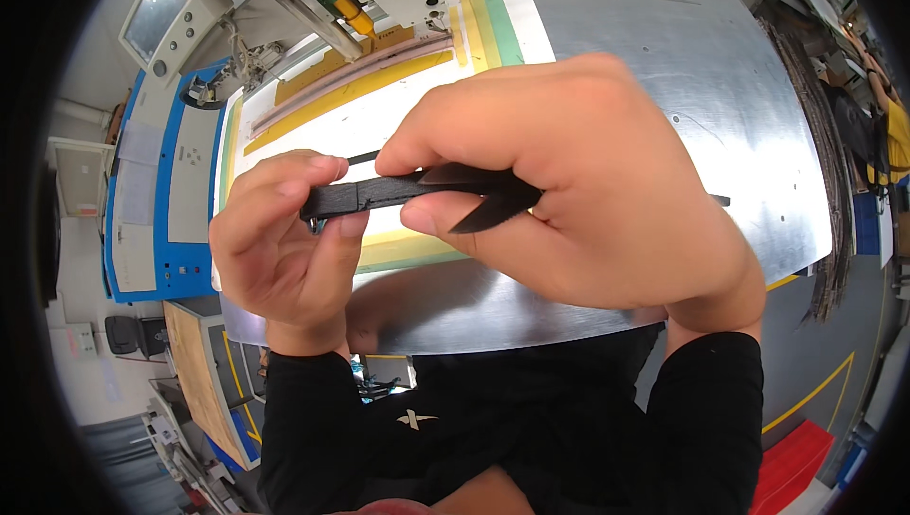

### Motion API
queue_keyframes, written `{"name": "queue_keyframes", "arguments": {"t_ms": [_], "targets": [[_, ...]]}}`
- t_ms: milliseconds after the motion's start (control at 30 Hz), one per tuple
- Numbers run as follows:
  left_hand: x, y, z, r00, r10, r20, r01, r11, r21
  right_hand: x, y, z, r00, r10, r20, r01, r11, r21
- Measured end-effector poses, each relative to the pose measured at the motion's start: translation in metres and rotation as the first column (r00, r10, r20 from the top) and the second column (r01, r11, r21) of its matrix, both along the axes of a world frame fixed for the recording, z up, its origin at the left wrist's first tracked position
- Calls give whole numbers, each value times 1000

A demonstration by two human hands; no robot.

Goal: Operating a programmable sewing machine to attach clips and finish leather straps.

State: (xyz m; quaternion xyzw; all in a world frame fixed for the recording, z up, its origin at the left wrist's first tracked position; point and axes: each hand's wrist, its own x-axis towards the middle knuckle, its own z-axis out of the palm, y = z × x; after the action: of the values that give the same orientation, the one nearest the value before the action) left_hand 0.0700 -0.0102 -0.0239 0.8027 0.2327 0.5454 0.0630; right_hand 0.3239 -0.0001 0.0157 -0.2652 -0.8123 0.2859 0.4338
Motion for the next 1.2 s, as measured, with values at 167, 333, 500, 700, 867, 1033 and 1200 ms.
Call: {"name": "queue_keyframes", "arguments": {"t_ms": [167,333,500,700,867,1033,1200], "targets": [[0,-5,4,1000,-9,-7,9,1000,-25,3,-1,4,1000,6,25,-7,999,36],[-3,-6,4,999,-33,-18,33,999,-14,2,-3,5,999,-6,40,3,996,90],[-4,-5,5,998,-27,-51,29,999,26,3,-5,5,999,-11,30,9,997,80],[4,-10,11,994,85,-63,-87,996,-37,3,-2,2,997,-61,45,53,984,169],[4,-12,20,976,147,-163,-174,971,-163,-2,-1,-4,991,-113,74,102,984,144],[-1,-17,28,997,-20,80,68,754,-654,-1,4,-6,985,-70,155,50,990,129],[1,-15,26,941,-15,337,302,484,-821,0,6,-7,996,45,81,-46,999,11]]}}
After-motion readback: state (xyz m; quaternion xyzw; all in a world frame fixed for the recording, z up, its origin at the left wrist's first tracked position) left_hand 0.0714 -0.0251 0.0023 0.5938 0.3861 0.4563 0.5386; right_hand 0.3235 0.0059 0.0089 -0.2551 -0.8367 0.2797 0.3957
